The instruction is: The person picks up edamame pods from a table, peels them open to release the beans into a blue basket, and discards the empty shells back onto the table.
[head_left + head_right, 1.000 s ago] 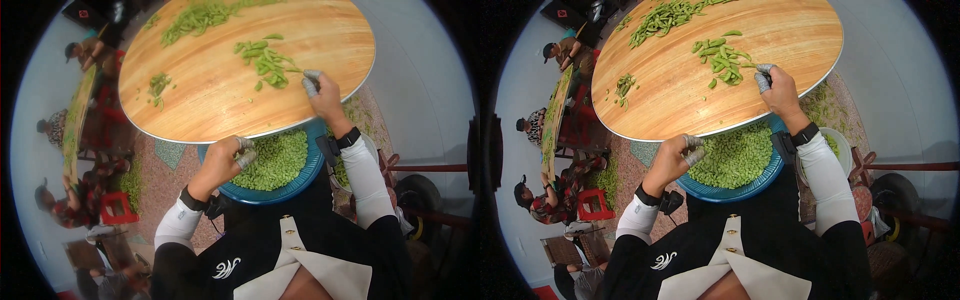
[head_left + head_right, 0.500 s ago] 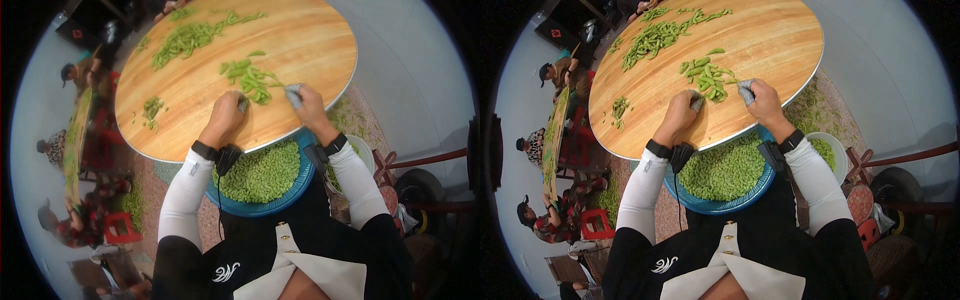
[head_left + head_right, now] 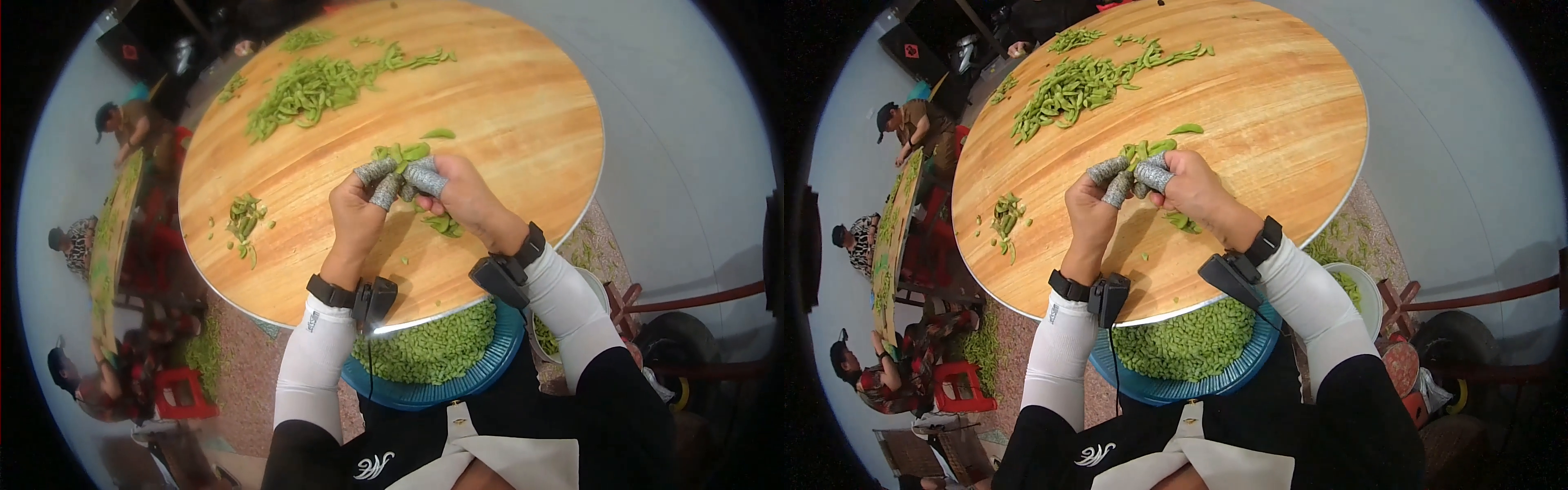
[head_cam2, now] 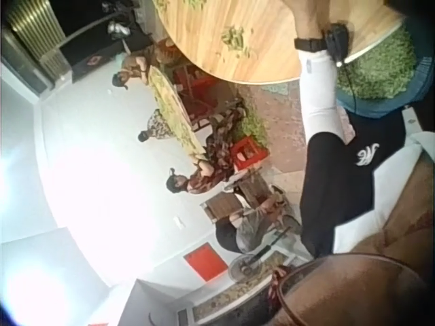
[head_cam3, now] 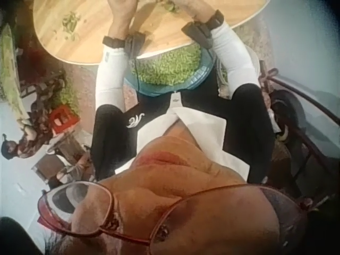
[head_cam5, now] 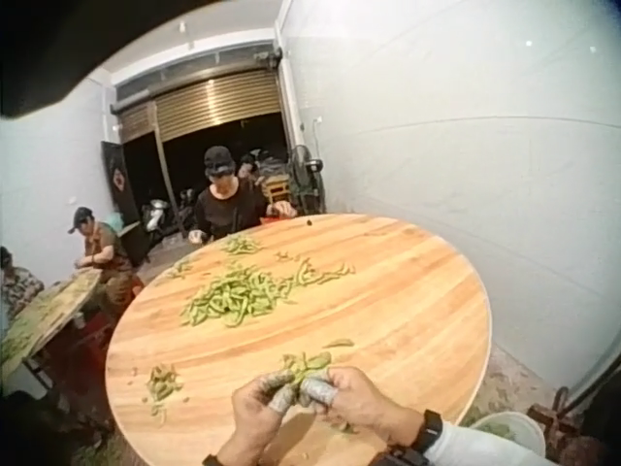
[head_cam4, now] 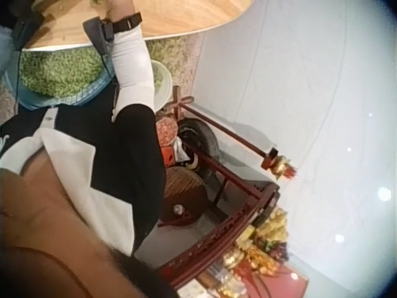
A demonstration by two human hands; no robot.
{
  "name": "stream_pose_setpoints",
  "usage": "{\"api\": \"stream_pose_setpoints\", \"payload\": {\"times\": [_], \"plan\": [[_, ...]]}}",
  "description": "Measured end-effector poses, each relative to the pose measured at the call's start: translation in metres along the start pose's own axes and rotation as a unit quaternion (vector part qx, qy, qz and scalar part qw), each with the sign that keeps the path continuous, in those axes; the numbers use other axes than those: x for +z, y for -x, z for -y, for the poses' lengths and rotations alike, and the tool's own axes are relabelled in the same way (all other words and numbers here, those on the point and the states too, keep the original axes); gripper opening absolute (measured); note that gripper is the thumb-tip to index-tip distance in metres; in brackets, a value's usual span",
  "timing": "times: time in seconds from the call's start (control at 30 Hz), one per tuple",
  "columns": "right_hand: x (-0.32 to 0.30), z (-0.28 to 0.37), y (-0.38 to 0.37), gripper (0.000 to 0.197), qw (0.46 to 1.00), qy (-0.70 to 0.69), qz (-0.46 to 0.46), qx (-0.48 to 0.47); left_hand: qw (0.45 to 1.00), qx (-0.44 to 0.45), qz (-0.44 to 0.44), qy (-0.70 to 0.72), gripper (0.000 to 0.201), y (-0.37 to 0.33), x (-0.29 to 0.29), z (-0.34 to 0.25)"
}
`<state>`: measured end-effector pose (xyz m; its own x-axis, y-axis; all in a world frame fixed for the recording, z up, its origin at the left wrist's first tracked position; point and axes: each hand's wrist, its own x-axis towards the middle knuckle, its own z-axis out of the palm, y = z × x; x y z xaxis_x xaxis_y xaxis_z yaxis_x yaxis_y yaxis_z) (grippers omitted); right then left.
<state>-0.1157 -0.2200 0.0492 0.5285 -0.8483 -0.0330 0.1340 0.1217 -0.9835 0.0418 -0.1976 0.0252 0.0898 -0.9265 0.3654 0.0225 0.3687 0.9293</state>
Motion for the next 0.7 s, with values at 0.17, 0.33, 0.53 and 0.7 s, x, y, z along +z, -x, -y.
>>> {"api": "stream_pose_setpoints", "payload": {"times": [0.17, 0.33, 0.53, 0.7], "plan": [[0.002, -0.007, -0.008, 0.012, 0.998, -0.056, -0.008, -0.018, 0.983, 0.114, -0.008, -0.145, 0.019, -0.001, -0.005, 0.009], [0.000, -0.012, -0.011, 0.009, 0.998, -0.052, -0.014, -0.008, 0.954, 0.167, -0.004, -0.248, 0.019, -0.001, -0.001, 0.001], [0.000, -0.017, -0.012, 0.008, 0.998, -0.053, -0.013, -0.022, 0.917, 0.193, 0.011, -0.348, 0.020, 0.001, -0.002, -0.005], [0.000, -0.014, -0.009, 0.008, 0.999, -0.050, -0.014, -0.008, 0.912, 0.218, 0.001, -0.348, 0.020, 0.001, -0.002, -0.001]]}}
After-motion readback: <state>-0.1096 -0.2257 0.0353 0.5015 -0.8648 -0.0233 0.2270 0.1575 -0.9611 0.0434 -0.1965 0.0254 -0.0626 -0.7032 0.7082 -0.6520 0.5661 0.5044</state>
